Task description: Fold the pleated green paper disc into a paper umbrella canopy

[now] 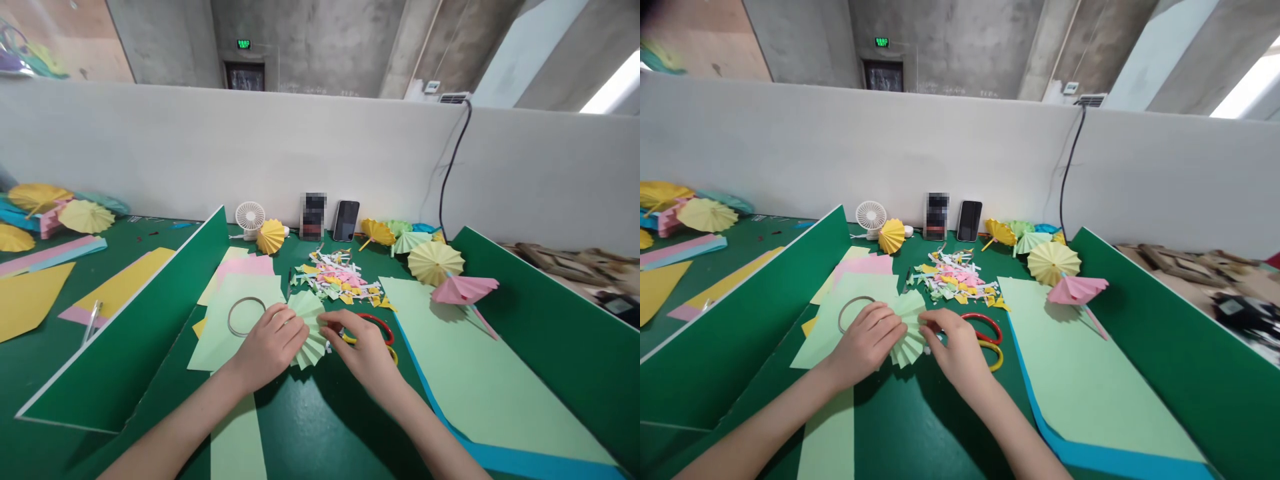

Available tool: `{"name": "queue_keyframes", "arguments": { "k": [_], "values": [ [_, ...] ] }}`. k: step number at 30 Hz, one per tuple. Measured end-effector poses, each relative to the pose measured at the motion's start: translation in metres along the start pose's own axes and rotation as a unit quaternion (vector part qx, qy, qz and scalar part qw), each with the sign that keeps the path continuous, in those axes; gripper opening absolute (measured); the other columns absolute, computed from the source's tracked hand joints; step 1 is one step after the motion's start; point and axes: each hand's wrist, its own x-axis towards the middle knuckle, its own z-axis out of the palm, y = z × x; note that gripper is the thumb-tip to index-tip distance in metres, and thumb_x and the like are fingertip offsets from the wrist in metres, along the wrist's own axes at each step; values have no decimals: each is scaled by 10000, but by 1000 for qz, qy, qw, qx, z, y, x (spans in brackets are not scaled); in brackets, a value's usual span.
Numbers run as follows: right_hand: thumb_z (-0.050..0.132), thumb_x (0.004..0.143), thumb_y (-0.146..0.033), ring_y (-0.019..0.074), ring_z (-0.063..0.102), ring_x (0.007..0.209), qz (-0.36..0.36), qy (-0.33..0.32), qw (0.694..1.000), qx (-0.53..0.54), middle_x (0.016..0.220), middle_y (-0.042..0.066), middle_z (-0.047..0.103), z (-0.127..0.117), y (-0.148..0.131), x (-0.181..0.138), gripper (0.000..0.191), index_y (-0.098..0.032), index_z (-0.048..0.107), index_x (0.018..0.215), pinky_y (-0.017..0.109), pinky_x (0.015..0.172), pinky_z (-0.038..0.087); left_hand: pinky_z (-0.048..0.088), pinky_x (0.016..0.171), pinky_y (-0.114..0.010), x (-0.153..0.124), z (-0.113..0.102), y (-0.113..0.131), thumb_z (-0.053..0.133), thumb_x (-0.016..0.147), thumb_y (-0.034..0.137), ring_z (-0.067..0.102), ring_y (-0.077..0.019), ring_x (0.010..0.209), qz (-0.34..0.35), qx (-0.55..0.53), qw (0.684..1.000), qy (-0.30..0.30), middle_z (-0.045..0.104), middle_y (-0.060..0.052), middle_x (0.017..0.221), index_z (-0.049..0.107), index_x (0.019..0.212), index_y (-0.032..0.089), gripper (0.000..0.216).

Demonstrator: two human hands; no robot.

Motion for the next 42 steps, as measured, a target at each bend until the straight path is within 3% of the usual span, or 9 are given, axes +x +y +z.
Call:
{"name": "queue_keyframes", "arguments": {
  "k": [4, 12, 15, 18, 23, 42],
  "values": [
    [470, 802, -114, 161, 589, 665, -52, 11, 997, -47, 730, 51, 631, -1, -2, 0, 131, -179, 583, 801, 267, 587, 482, 420, 830, -347, 0, 0, 1, 448, 804, 43, 522, -161, 803, 1, -2, 1000, 3, 605, -45, 787, 570, 829, 126, 149],
    [398, 837, -104, 171, 531, 651, -84, 9, 991, -108, 715, 72, 576, 3, -3, 0, 174, -155, 554, 777, 282, 567, 455, 422, 831, -340, 2, -1, 3, 457, 803, 49, 518, -156, 800, -2, -2, 1000, -5, 597, -37, 775, 569, 815, 129, 138],
    [416, 830, -112, 168, 536, 655, -66, 9, 995, -80, 718, 63, 581, 2, -4, -1, 151, -163, 546, 773, 280, 575, 458, 420, 829, -341, 2, -1, 3, 476, 793, 51, 517, -159, 791, -5, -4, 1000, -3, 594, -41, 766, 568, 809, 120, 116],
    [483, 802, -136, 153, 560, 657, 3, 13, 1000, -1, 744, 38, 607, 0, -5, -1, 93, -179, 552, 848, 264, 588, 473, 417, 829, -344, 1, -2, 1, 488, 787, 54, 515, -161, 787, -13, -2, 1000, 0, 593, -43, 764, 567, 812, 115, 103],
    [513, 777, -151, 155, 582, 654, 68, 16, 996, 58, 751, 33, 628, -1, -5, 0, 147, -182, 581, 903, 268, 590, 484, 416, 828, -343, 1, -1, 0, 485, 788, 54, 512, -160, 783, -18, 2, 1000, 1, 588, -40, 757, 565, 807, 119, 104],
    [404, 816, -65, 172, 535, 726, -13, 8, 999, -31, 783, 61, 557, 5, -5, -2, 151, -169, 512, 794, 281, 646, 453, 411, 839, -343, -1, -1, 2, 481, 790, 54, 485, -157, 791, -13, -13, 1000, -12, 572, -37, 753, 556, 808, 117, 100]
  ]
}}
